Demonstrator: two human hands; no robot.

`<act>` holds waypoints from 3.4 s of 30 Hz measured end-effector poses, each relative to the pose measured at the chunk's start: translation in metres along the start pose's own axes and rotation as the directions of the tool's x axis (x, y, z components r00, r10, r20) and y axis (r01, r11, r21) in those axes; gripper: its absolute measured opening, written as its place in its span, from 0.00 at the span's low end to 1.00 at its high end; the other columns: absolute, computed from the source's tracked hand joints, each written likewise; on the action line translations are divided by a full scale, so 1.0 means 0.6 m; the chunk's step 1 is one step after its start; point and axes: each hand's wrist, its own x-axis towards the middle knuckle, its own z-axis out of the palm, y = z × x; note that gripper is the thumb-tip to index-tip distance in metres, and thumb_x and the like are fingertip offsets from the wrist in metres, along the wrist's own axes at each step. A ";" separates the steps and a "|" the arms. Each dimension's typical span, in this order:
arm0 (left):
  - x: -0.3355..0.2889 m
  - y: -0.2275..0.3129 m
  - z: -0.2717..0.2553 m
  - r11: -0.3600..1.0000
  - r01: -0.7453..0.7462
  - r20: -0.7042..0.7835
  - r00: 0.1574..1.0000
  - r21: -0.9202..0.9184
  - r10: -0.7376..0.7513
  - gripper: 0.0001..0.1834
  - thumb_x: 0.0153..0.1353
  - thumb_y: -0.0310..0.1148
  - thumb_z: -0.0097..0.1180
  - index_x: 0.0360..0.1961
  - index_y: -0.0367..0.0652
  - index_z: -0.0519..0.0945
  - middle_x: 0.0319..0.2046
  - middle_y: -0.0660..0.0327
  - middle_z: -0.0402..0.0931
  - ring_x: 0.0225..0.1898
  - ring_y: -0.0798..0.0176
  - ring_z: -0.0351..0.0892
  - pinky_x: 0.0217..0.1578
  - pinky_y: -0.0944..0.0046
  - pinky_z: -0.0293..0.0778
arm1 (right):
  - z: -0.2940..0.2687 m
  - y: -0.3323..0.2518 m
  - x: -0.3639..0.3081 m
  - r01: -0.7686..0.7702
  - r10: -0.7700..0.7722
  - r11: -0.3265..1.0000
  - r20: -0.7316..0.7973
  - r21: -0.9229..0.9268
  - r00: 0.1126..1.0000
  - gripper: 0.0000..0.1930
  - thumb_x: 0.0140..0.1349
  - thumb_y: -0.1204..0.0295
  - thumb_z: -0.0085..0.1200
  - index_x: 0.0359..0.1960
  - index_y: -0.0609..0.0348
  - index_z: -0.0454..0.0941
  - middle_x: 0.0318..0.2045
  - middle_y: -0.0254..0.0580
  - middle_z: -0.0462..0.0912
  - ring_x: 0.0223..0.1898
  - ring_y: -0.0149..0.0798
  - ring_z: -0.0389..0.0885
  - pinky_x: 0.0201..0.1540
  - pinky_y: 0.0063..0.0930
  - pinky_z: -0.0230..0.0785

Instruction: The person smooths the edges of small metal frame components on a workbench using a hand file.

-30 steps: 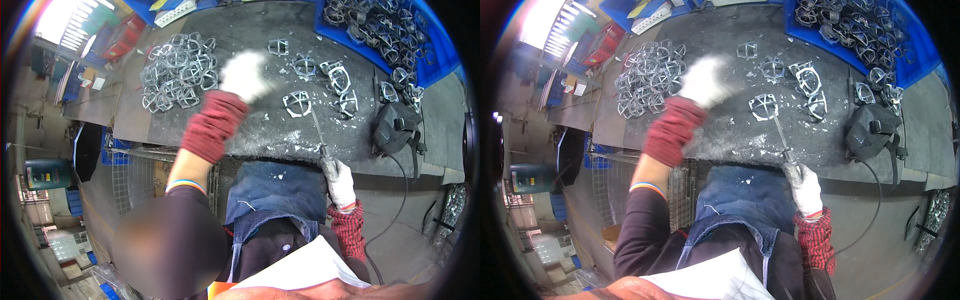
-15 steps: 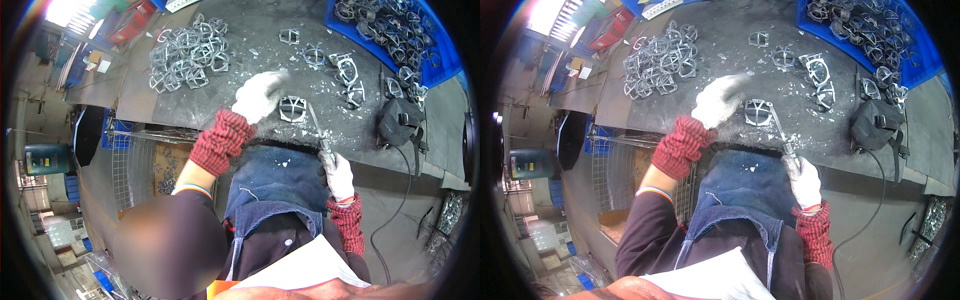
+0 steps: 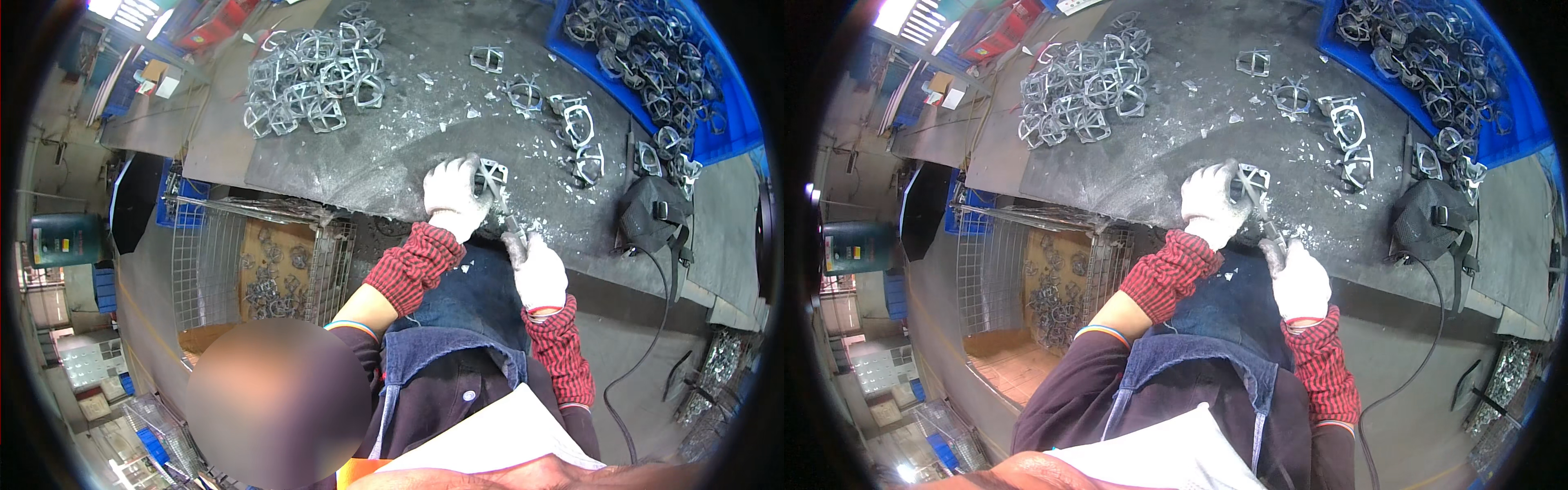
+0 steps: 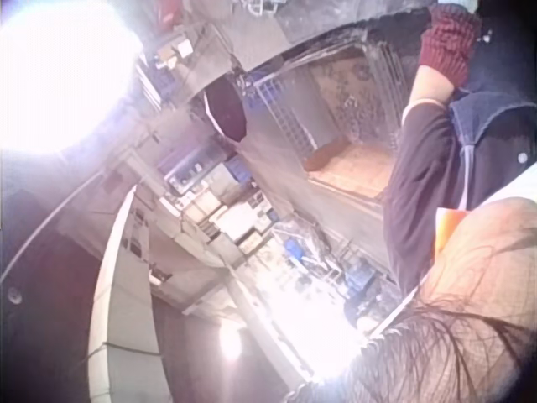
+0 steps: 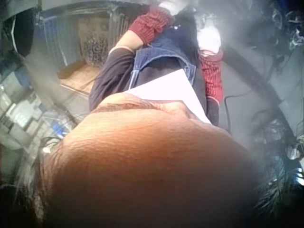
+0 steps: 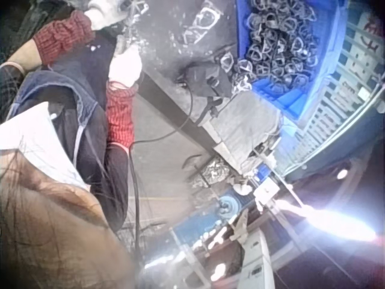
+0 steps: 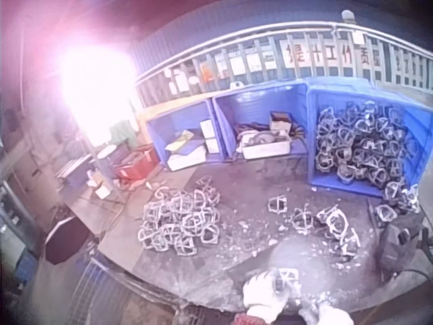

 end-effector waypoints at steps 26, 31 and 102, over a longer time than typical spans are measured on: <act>0.022 -0.113 -0.092 0.931 -0.328 0.411 0.836 -0.158 0.364 0.48 0.46 0.64 0.76 0.69 0.57 0.79 0.70 0.61 0.76 0.77 0.37 0.61 0.77 0.30 0.52 | -0.034 0.028 -0.001 0.175 -0.159 0.980 0.163 -0.091 0.974 0.29 0.71 0.40 0.57 0.41 0.58 0.82 0.31 0.58 0.87 0.38 0.64 0.87 0.42 0.56 0.77; 0.020 -0.104 -0.094 0.930 -0.347 0.382 0.848 -0.120 0.366 0.47 0.46 0.62 0.76 0.69 0.57 0.80 0.68 0.62 0.78 0.75 0.41 0.65 0.77 0.31 0.54 | -0.039 0.026 0.011 0.108 -0.085 0.992 0.280 -0.068 0.956 0.30 0.72 0.39 0.57 0.40 0.59 0.83 0.32 0.60 0.87 0.38 0.65 0.87 0.42 0.57 0.77; -0.050 -0.039 -0.059 0.937 -0.344 0.346 0.888 0.057 0.305 0.58 0.39 0.53 0.83 0.71 0.42 0.70 0.62 0.50 0.76 0.66 0.42 0.74 0.70 0.37 0.65 | -0.075 0.021 -0.036 -0.122 0.039 0.985 0.542 0.118 0.839 0.26 0.74 0.43 0.57 0.44 0.58 0.79 0.26 0.47 0.85 0.24 0.46 0.85 0.27 0.43 0.77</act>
